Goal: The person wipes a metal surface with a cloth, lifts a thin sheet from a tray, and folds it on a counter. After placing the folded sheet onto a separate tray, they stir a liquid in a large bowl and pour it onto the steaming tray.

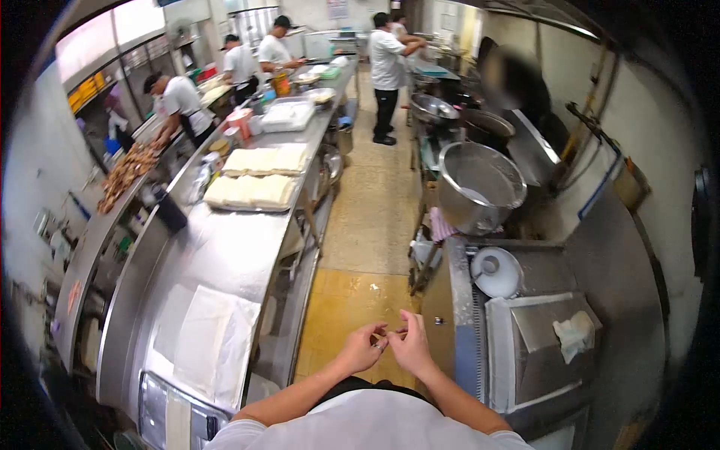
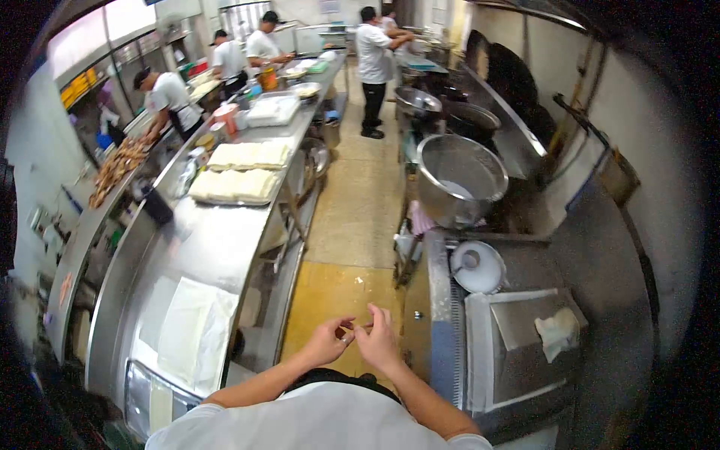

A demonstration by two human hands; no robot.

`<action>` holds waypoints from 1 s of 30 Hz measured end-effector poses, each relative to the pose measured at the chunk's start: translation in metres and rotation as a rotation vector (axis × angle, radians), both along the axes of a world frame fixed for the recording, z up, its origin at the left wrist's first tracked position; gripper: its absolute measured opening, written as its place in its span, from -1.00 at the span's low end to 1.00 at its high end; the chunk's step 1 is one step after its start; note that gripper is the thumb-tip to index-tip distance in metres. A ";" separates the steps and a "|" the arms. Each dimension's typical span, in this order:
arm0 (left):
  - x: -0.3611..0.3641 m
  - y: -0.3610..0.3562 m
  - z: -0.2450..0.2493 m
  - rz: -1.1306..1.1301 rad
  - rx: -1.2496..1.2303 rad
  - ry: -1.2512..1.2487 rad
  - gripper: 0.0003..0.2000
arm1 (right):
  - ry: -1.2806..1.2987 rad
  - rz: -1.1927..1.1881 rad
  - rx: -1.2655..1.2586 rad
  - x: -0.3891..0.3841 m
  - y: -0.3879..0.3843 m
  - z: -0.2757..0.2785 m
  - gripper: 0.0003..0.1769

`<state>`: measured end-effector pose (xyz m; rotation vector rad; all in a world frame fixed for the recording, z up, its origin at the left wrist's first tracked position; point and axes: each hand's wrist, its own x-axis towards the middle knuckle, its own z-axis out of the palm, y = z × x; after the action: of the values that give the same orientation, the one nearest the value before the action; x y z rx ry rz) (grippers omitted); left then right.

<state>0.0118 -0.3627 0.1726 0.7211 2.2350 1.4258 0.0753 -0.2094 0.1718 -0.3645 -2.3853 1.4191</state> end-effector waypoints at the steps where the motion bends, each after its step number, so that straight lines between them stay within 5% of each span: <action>1: -0.002 -0.014 0.003 0.041 -0.005 0.004 -0.57 | -0.023 0.046 0.000 -0.008 -0.012 0.004 -0.35; 11: 0.000 -0.213 -0.001 0.560 -0.079 -0.067 -0.56 | -0.120 0.549 -0.027 -0.084 -0.182 -0.013 -0.32; 17: 0.031 -0.354 -0.023 0.812 -0.677 0.070 -0.50 | -0.236 0.729 0.010 -0.108 -0.275 -0.052 -0.34; 20: 0.054 -0.407 -0.048 0.740 -0.849 -0.043 -0.47 | -0.263 0.823 0.114 -0.111 -0.317 -0.065 -0.35; 26: 0.077 -0.454 -0.113 0.704 -0.614 0.231 -0.82 | -0.079 1.098 0.418 -0.098 -0.409 -0.072 -0.32; 30: 0.060 -0.457 -0.097 0.851 -0.407 0.307 -0.89 | 0.181 1.198 0.734 -0.116 -0.448 -0.077 -0.29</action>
<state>0.0718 -0.8200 0.0757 -0.2100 3.1463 1.1240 -0.0410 -0.6574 0.0943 1.4869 -2.7675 0.6432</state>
